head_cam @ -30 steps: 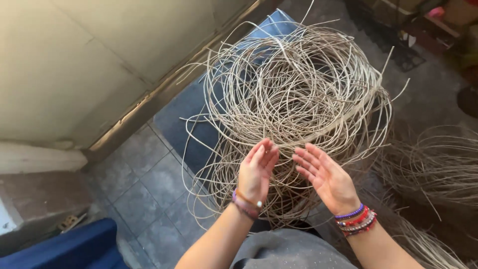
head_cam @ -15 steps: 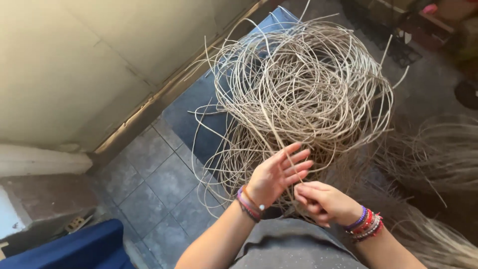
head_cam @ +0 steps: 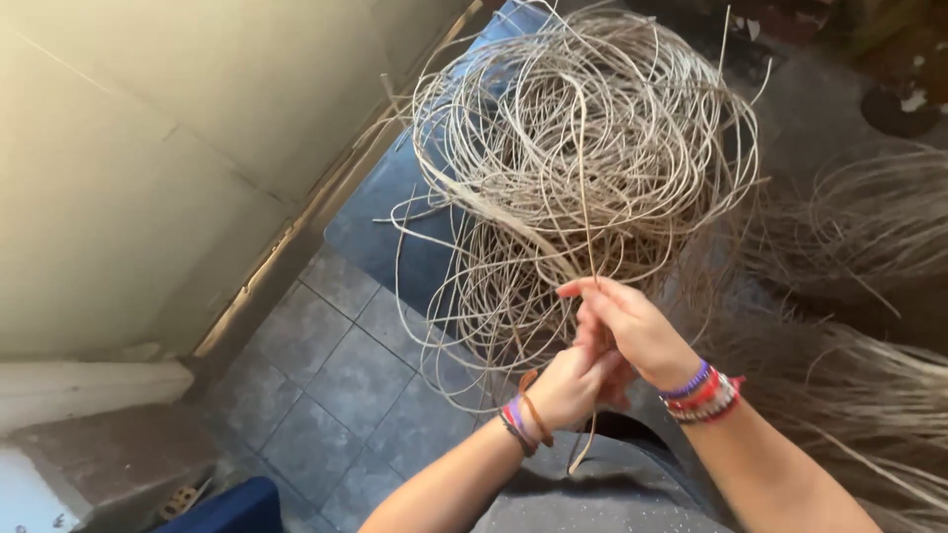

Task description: Weaving natural fibers onto a large circular frame to create a decorative structure

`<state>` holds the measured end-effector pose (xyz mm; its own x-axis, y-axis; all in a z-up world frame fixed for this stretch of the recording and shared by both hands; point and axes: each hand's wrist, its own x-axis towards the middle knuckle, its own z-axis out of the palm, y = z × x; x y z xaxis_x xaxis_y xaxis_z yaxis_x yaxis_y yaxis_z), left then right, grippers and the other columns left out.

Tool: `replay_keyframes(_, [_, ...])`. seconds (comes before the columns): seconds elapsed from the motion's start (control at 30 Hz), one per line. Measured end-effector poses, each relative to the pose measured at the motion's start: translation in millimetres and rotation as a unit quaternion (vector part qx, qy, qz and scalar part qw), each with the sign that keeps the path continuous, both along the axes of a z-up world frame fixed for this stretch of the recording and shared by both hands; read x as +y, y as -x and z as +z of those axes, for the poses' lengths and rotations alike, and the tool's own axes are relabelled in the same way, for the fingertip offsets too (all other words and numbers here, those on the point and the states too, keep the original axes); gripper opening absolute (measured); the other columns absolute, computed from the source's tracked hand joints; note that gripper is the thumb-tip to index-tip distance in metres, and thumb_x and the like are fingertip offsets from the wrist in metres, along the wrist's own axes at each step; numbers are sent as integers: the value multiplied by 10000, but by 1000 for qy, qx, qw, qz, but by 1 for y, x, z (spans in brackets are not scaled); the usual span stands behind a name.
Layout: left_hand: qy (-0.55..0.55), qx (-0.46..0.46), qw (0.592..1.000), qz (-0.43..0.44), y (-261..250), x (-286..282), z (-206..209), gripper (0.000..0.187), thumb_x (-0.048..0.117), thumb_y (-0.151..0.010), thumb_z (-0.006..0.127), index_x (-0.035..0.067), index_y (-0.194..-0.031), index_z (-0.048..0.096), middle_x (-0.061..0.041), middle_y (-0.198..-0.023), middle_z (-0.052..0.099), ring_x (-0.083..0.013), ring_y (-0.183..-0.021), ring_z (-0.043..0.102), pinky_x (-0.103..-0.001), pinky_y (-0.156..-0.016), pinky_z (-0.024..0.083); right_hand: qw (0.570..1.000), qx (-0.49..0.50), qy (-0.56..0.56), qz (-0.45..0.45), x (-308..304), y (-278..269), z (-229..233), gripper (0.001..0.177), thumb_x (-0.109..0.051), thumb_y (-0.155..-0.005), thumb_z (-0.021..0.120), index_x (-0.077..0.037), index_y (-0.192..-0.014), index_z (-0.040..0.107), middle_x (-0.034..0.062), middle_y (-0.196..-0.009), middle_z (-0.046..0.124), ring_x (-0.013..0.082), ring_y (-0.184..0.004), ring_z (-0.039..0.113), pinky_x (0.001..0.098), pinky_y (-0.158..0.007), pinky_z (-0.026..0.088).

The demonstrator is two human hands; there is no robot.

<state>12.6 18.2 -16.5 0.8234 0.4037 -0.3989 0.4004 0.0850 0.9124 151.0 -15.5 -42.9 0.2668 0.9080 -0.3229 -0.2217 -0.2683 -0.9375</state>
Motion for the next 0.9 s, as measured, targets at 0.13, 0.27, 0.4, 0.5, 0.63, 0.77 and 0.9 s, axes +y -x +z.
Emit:
replay_keyframes(0.13, [9, -152, 988, 11, 9, 13, -81, 350, 205, -952, 712, 80, -1264, 617, -203, -1160, 709, -326, -998, 718, -451, -808, 592, 996, 83, 4, -37, -9, 0, 10, 350, -203, -1126, 397, 57, -1091, 629, -85, -636, 202, 0, -425, 207, 164, -284, 192])
replay_keyframes(0.27, [310, -284, 851, 315, 4, 60, -48, 258, 220, -947, 584, 106, -1167, 655, 7, -1131, 630, -54, -757, 540, -166, -616, 448, 997, -37, 59, 23, -46, -22, 22, 390, -229, -1073, 497, 14, -865, 721, -47, -512, 296, 35, -343, 274, 198, -269, 209])
replay_keyframes(0.4, [342, -303, 720, 523, -4, 69, -56, 202, 294, -1067, 527, 120, -1024, 621, -57, -1125, 642, -162, -716, 613, -240, -581, 550, 975, -107, 193, 0, -74, -50, 41, 410, -232, -1075, 485, 46, -1066, 785, 177, -716, 733, 231, -530, 584, 309, -486, 436])
replay_keyframes(0.5, [370, -322, 726, 481, -6, 47, -62, 234, 266, -1092, 510, 73, -991, 596, -71, -869, 644, -166, -646, 648, -254, -559, 563, 985, -127, 94, -70, -69, -50, 48, 367, -183, -1077, 444, 59, -1068, 720, 224, -1049, 827, 312, -901, 806, 405, -818, 653])
replay_keyframes(0.63, [394, -274, 718, 504, 8, 44, -65, 229, 365, -1050, 568, 146, -983, 581, -73, -934, 672, -168, -636, 603, -243, -541, 502, 979, -162, 75, -99, -84, -79, 9, 306, -160, -1117, 471, -20, -1022, 726, 116, -948, 751, 201, -864, 701, 307, -781, 547])
replay_keyframes(0.77, [321, -273, 822, 384, 22, 50, -78, 318, 394, -1058, 493, 113, -952, 598, -15, -591, 519, -119, -412, 462, -241, -357, 343, 981, -133, 18, -141, -81, -78, 5, 428, -297, -1149, 432, -26, -893, 643, -31, -628, 287, 97, -546, 249, 261, -487, 189])
replay_keyframes(0.9, [92, -113, 987, 60, 20, 45, -33, 289, 225, -1059, 459, 98, -898, 663, -18, -692, 678, -110, -535, 612, -224, -467, 468, 970, -68, 178, -153, -28, -37, 44, 288, -83, -1046, 552, 104, -1105, 763, 282, -944, 798, 349, -832, 766, 422, -815, 630])
